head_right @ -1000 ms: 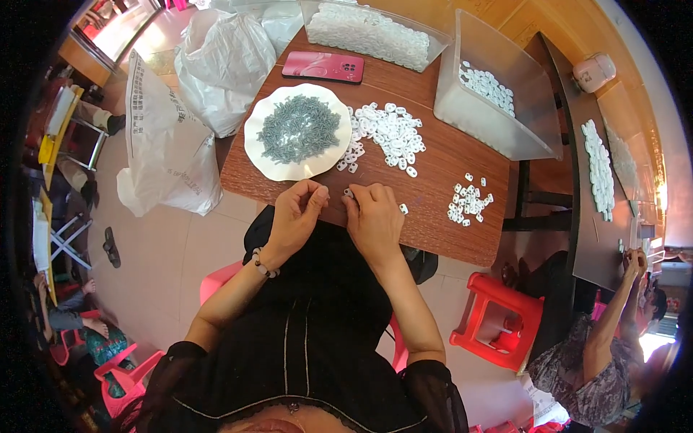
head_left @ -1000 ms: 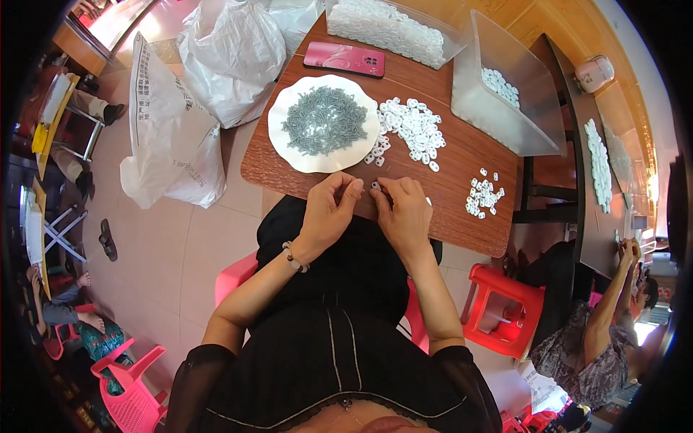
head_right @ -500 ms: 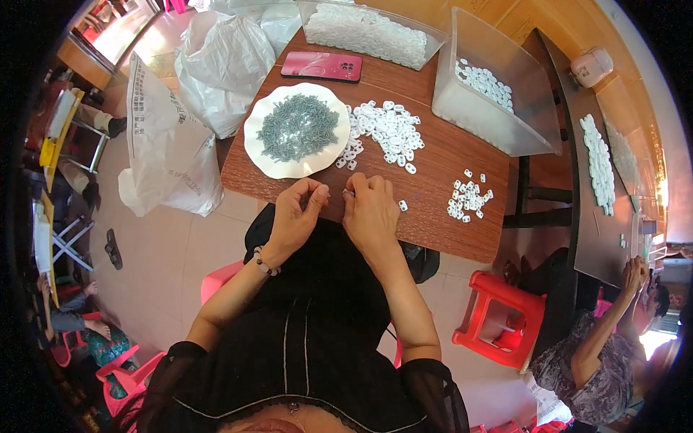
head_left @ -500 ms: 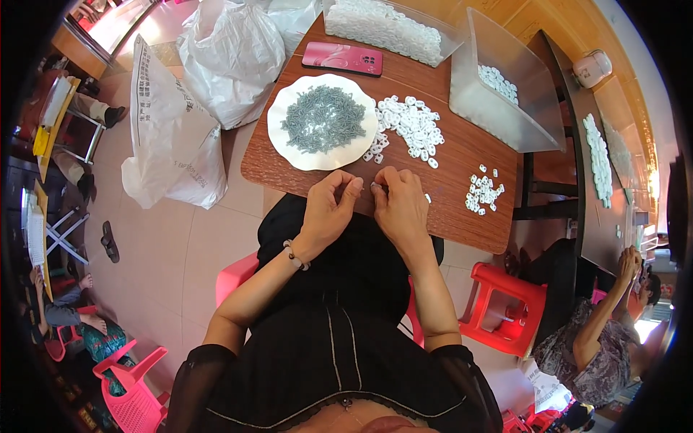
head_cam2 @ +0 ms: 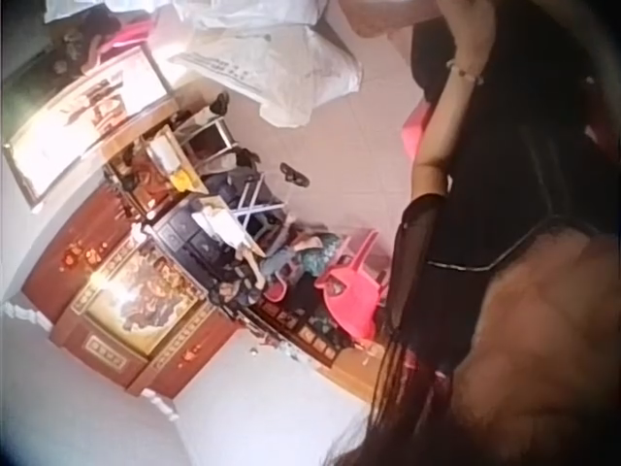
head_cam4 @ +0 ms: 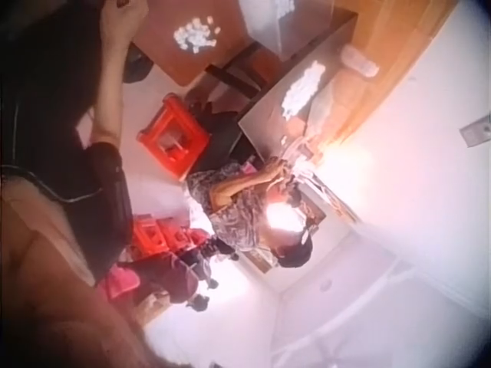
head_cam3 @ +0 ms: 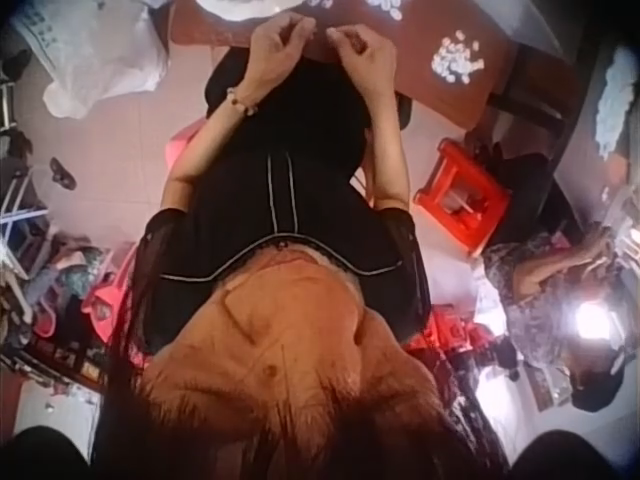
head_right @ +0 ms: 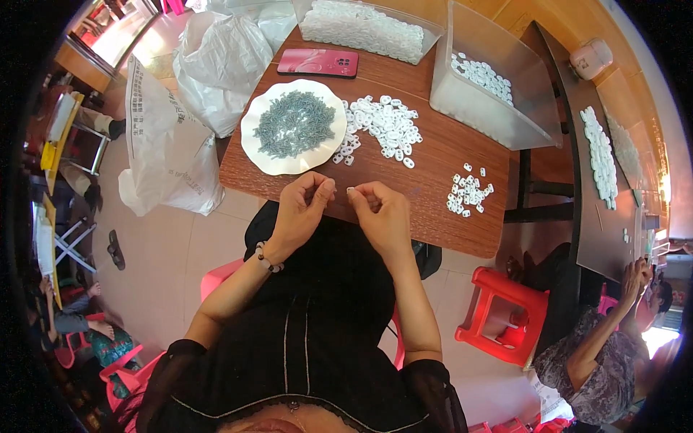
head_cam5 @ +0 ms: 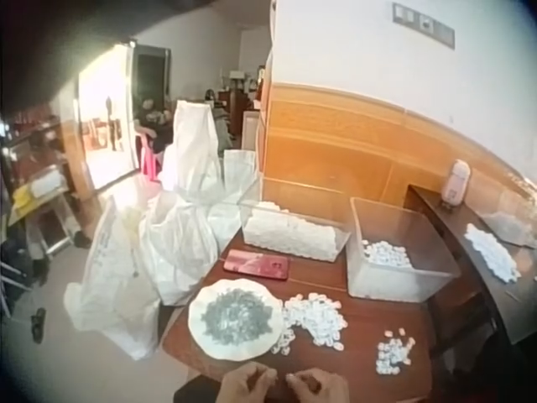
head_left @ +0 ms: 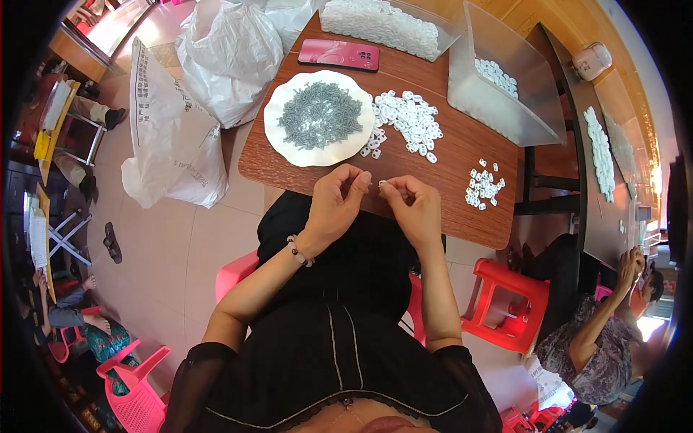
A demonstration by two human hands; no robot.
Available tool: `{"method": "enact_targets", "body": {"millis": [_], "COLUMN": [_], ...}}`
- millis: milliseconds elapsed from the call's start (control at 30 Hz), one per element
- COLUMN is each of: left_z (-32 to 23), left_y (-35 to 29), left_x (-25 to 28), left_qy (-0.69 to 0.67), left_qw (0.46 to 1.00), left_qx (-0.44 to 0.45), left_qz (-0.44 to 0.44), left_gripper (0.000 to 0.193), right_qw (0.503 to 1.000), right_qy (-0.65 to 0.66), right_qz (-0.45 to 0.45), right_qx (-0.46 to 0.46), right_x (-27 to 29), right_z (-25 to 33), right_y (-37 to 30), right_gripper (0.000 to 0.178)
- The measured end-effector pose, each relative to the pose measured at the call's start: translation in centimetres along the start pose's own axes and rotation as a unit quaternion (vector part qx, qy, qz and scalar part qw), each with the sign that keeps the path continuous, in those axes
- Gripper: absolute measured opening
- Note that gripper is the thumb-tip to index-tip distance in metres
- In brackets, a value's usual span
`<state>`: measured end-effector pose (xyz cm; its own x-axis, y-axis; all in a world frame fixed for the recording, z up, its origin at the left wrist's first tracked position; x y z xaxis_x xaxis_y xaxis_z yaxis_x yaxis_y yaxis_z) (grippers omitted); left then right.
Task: Assembling small plastic components by inserting tiny grey pieces into white circular parts on a work table.
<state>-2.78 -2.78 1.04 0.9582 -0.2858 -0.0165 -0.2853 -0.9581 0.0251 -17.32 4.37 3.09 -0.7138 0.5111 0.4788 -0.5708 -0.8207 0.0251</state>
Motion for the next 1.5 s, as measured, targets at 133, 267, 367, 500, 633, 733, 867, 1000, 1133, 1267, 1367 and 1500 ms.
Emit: {"method": "enact_targets", "body": {"millis": [133,267,367,500,633,733,867,1000,1133,1267,1367,1500], "left_z": [-0.2,-0.1,-0.4,-0.4,-0.8,-0.8,-0.8,-0.7,-1.1,-0.6,-0.4,-0.2], "left_y": [0.1,0.3,0.3,0.4,0.5,0.5,0.3,0.3,0.1,0.1,0.1,0.2], "left_x": [-1.1,-2.1,-2.8,-3.3,-3.8,-3.9,-4.0,-3.8,-3.7,-3.9,-3.9,-3.9], "left_qy": [-0.022,-0.031,-0.056,-0.056,-0.072,-0.063,-0.053,-0.047,-0.012,0.004,-0.006,-0.046], "left_qw": [1.0,0.999,0.997,0.997,0.995,0.995,0.996,0.997,0.999,0.999,0.999,0.999], "left_qx": [0.003,0.021,0.025,0.025,0.041,0.046,0.043,0.037,0.005,-0.033,-0.041,-0.001], "left_qz": [0.021,0.034,0.041,0.048,0.048,0.061,0.056,0.052,0.045,0.031,0.014,0.02], "left_gripper": [0.024,0.024,0.024,0.024,0.022,0.025,0.025,0.023,0.022,0.022,0.024,0.024], "right_qw": [0.973,0.971,0.966,0.961,0.967,0.968,0.968,0.972,0.976,0.977,0.977,0.974], "right_qy": [0.214,0.229,0.246,0.264,0.24,0.23,0.23,0.205,0.18,0.177,0.178,0.197], "right_qz": [0.022,-0.01,-0.034,-0.055,-0.083,-0.093,-0.104,-0.113,-0.119,-0.119,-0.117,-0.106], "right_qx": [-0.08,-0.074,-0.074,-0.06,-0.036,-0.022,-0.014,0.001,0.016,0.02,0.022,-0.02], "right_x": [1.0,1.7,1.9,2.0,2.1,2.2,2.0,1.7,1.7,1.6,1.7,2.1], "right_z": [0.3,0.1,0.0,-0.1,0.4,0.6,0.4,0.7,0.6,0.8,0.6,0.7], "right_y": [-0.6,-0.7,-0.8,-1.0,-1.0,-1.1,-1.1,-1.2,-1.4,-1.5,-1.5,-1.6], "right_gripper": [0.014,0.013,0.011,0.013,0.016,0.016,0.016,0.017,0.017,0.017,0.017,0.014]}}
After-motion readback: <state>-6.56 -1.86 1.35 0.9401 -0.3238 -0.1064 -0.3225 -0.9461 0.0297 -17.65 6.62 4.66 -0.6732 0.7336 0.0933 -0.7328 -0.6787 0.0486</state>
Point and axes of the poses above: each hand's wrist, its own y-axis towards the middle knuckle, its own x-axis out of the back of the hand, z = x × y, the point moved 2 cm from there along y, towards the middle knuckle, and after that the axes turned 10 degrees about -z, right-handed, at the moved point
